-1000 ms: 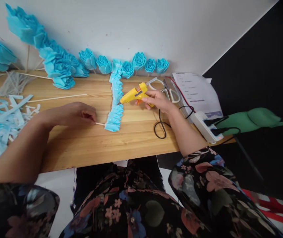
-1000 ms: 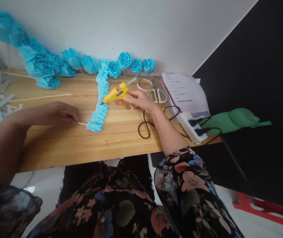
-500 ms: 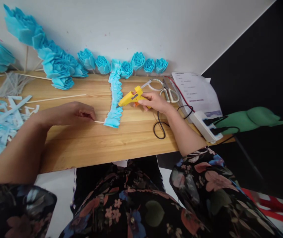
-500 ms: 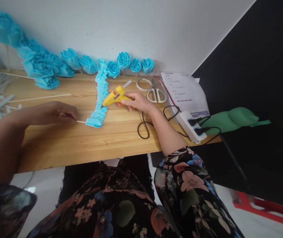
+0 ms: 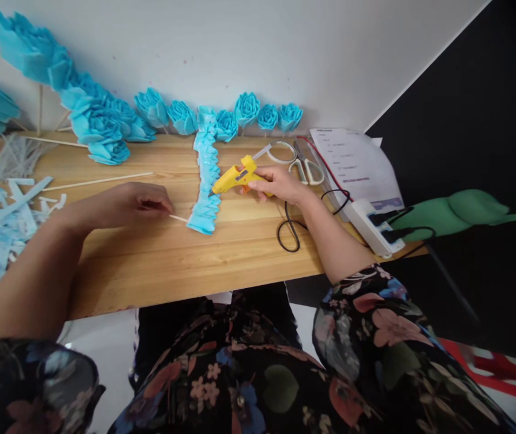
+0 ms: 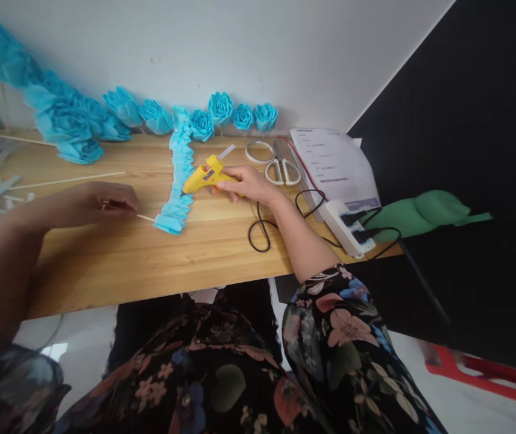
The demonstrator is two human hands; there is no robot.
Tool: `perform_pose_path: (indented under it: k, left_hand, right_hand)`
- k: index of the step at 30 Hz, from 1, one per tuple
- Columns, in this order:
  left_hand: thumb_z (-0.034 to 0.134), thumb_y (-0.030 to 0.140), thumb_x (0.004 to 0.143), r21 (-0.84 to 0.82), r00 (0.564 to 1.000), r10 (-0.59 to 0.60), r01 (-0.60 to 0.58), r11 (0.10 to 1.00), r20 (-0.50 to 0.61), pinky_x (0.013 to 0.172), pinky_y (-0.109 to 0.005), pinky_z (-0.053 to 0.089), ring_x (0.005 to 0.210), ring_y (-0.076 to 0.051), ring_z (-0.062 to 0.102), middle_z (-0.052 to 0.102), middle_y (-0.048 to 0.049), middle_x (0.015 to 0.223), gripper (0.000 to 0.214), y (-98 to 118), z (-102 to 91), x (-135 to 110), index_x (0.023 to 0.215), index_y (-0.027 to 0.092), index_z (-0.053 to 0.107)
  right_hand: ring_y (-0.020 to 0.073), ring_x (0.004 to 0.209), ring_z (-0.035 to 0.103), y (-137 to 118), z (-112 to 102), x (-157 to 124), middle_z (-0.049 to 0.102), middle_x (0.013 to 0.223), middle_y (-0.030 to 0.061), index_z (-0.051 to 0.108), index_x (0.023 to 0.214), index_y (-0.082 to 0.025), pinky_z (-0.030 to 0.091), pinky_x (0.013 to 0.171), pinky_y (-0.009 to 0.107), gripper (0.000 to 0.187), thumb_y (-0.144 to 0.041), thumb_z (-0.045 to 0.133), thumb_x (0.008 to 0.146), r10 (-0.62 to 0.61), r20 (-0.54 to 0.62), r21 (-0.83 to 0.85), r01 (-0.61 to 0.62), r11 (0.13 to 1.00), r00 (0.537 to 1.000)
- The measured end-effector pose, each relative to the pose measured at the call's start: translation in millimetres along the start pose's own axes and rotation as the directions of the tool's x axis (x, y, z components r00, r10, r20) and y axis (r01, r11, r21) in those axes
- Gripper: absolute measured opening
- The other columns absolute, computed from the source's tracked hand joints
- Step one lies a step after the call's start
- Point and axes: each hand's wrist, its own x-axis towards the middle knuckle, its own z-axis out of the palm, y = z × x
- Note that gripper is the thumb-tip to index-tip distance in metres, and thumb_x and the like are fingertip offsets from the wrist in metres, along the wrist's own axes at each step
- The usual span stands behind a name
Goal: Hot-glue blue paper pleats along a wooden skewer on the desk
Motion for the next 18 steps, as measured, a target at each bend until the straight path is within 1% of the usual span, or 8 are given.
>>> perform_pose_path:
  k: [4, 10, 15, 18]
  left_hand:
    - [0.063, 0.052, 0.104, -0.002, 0.999, -0.054, 0.054, 0.999, -0.008, 0.077, -0.024, 0.049, 0.087, -0.018, 0.066, 0.081, -0.0035, 0.095, 0.039, -6.0, 0.0, -0.7, 0.105, 0.017, 0.081]
    - [0.066, 0.059, 0.101, -0.048, 0.993, -0.108, 0.11, 0.993, 0.054, 0.078, -0.029, 0.053, 0.089, -0.022, 0.071, 0.081, -0.0055, 0.097, 0.04, -13.3, 1.2, -2.2, 0.101, 0.021, 0.081]
    - [0.063, 0.058, 0.106, -0.029, 0.992, -0.097, 0.1, 0.995, 0.083, 0.077, -0.027, 0.052, 0.09, -0.02, 0.072, 0.082, -0.0054, 0.097, 0.044, -13.6, -1.3, -3.9, 0.103, 0.018, 0.081]
    - [0.062, 0.059, 0.109, -0.026, 0.992, -0.078, 0.081, 0.996, 0.098, 0.078, -0.026, 0.051, 0.09, -0.02, 0.072, 0.082, -0.0053, 0.098, 0.046, -14.0, -3.8, -4.8, 0.105, 0.018, 0.082]
  right_hand:
    - [0.0073, 0.059, 0.058, -1.0, -0.3, 0.0, 0.089, 0.109, 0.0061, 0.085, 0.116, -0.018, 0.046, 0.058, 0.025, 0.038, -0.053, 0.087, 0.103, -0.01, 0.006, -0.013, 0.01, 1.0, 1.0]
    - [0.0065, 0.059, 0.057, 0.2, -1.0, 0.2, 0.089, 0.112, 0.0077, 0.085, 0.118, -0.017, 0.044, 0.058, 0.025, 0.036, -0.051, 0.084, 0.107, -0.013, 0.018, -0.029, 0.014, 0.999, 1.0]
    - [0.0071, 0.059, 0.059, 1.4, -1.2, 0.4, 0.089, 0.108, 0.007, 0.086, 0.116, -0.018, 0.042, 0.057, 0.025, 0.04, -0.057, 0.086, 0.105, -0.02, 0.011, -0.035, 0.02, 0.999, 1.0]
    - [0.0073, 0.06, 0.059, -0.9, -0.9, -0.3, 0.089, 0.108, 0.0067, 0.085, 0.115, -0.018, 0.041, 0.056, 0.025, 0.039, -0.056, 0.086, 0.106, -0.023, 0.01, -0.039, 0.023, 0.999, 1.0]
